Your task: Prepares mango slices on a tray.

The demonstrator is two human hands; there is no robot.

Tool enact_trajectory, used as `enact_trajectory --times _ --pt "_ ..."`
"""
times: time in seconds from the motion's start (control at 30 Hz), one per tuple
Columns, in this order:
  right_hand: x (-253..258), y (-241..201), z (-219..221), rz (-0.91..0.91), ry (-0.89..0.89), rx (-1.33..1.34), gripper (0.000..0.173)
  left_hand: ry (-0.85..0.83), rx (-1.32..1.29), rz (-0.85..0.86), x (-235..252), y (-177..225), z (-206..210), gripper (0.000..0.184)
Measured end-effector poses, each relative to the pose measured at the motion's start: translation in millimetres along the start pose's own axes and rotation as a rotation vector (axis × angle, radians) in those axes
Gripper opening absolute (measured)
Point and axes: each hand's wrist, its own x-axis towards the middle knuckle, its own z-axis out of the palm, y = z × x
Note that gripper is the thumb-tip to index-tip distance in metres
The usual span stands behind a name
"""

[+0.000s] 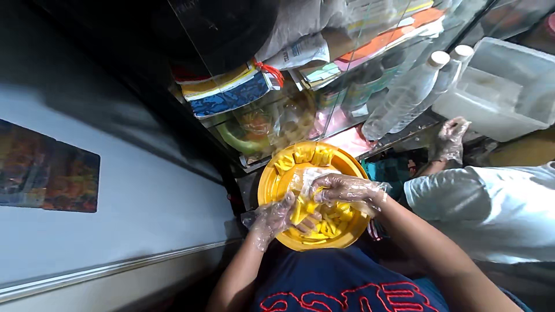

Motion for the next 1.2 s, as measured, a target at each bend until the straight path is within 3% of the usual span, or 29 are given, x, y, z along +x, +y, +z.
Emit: enact_trajectory --times 0.07,0.13,0.33,0.53,0.97,1.03,1.2 --pt "-3.1 -3.6 -3.5 0.034 -0.019 -0.1 0.016 0.039 0.009 -0.008 -7.7 5.8 9.7 0.036" --pt "-5.9 -8.9 -4.7 0.097 -0.03 -0.153 0.024 0.124 0.156 -0.053 -6.2 13.1 17.7 0.02" --pt "-7.1 -17.0 -8.2 0.201 0.0 -0.156 0.021 0.07 0.428 -0.153 9.5 23.5 18.1 0.03" --pt "-1.1 -8.6 -10.3 0.194 0.044 -0.257 0.021 0.125 0.45 -0.121 7.9 24.9 23.3 0.028" --pt "5.3 -3.3 -5.2 0.201 0.045 -0.095 0.012 0.078 0.463 -0.145 9.8 24.2 15.0 0.039" --pt "4.0 1.9 -8.5 0.177 0.075 -0.087 0.012 0.141 0.504 -0.162 10.5 27.0 19.1 0.045" --pt "1.2 3.3 -11.9 0.175 0.065 -0.127 0.015 0.265 0.779 -0.138 11.9 30.4 26.3 0.036"
